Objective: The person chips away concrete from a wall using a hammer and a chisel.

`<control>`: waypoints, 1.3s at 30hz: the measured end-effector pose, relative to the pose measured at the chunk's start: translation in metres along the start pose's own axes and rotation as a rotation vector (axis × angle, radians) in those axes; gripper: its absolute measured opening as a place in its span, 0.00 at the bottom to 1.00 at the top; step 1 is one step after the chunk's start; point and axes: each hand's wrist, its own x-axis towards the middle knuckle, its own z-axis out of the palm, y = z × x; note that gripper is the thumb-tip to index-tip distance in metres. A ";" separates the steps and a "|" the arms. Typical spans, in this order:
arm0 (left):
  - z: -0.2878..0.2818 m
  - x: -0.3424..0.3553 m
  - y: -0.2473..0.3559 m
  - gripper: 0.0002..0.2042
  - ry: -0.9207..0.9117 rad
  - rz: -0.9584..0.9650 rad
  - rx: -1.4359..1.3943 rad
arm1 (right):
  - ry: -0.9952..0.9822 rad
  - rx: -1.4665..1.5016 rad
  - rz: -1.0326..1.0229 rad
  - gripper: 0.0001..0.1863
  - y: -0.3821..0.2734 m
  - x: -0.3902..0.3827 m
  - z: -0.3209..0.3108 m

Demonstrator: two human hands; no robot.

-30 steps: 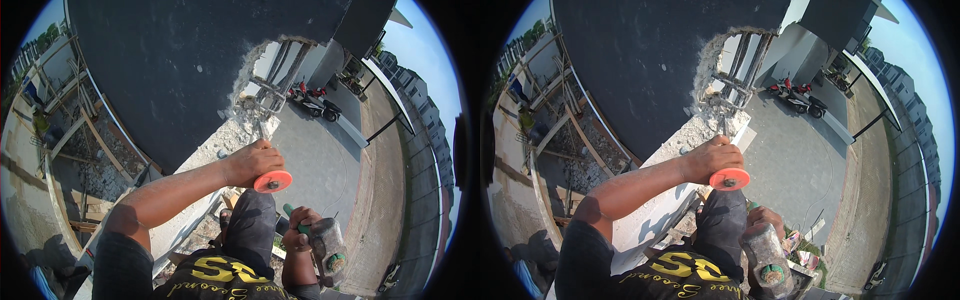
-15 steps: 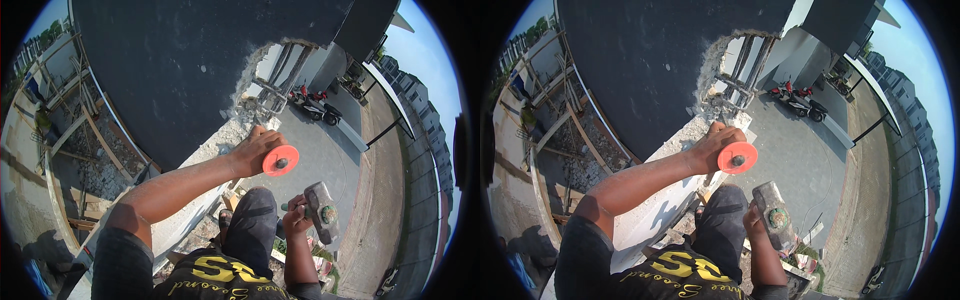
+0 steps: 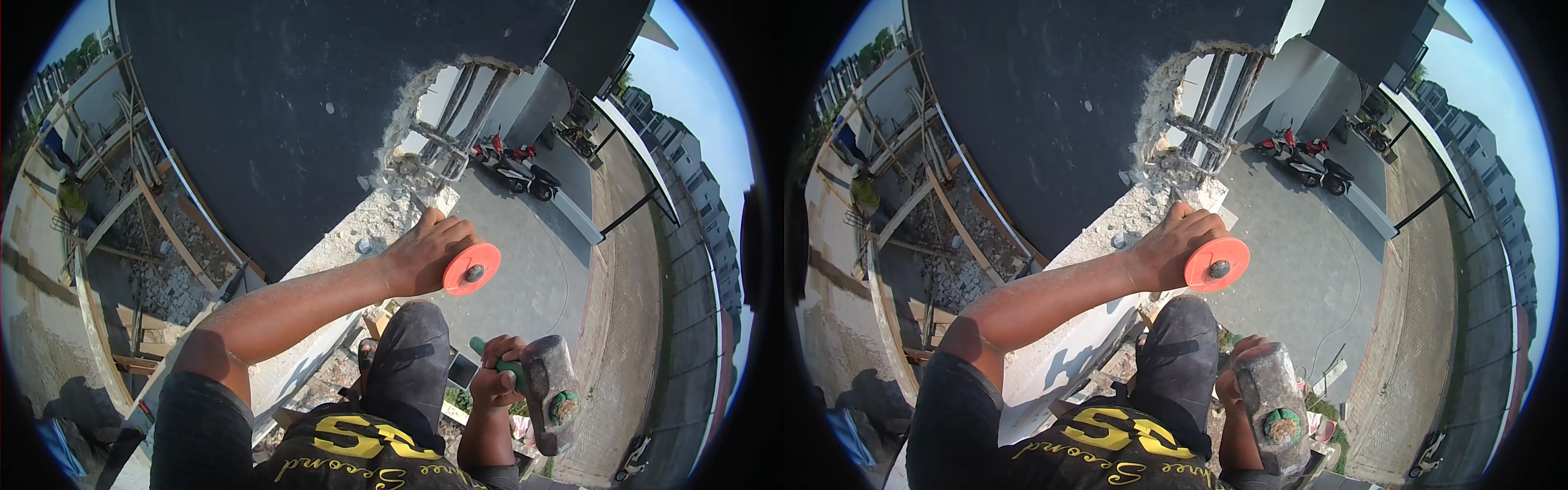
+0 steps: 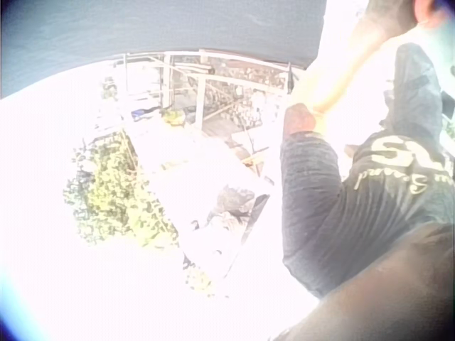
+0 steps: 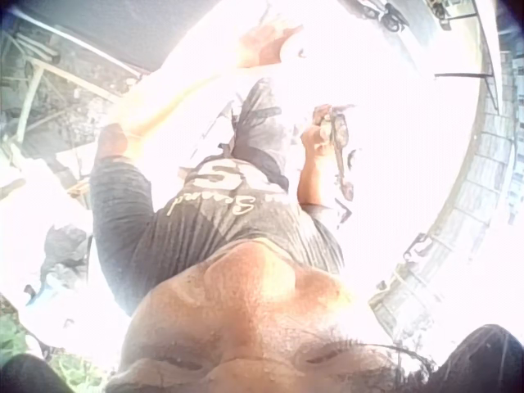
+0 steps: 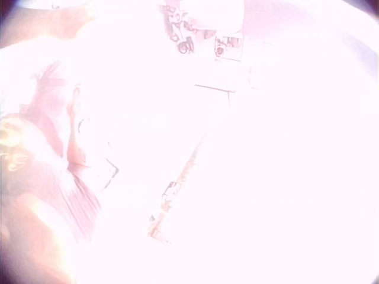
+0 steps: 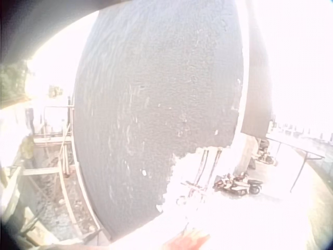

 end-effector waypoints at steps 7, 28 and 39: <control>0.007 0.005 -0.003 0.22 0.041 -0.013 0.011 | 0.050 0.114 -0.155 0.32 -0.020 0.030 0.019; 0.016 0.006 -0.003 0.18 0.045 -0.057 -0.047 | 0.234 0.082 -0.006 0.26 -0.008 0.028 0.002; 0.013 0.002 -0.009 0.22 -0.011 -0.032 -0.024 | 0.050 0.160 -0.048 0.21 0.010 0.017 0.000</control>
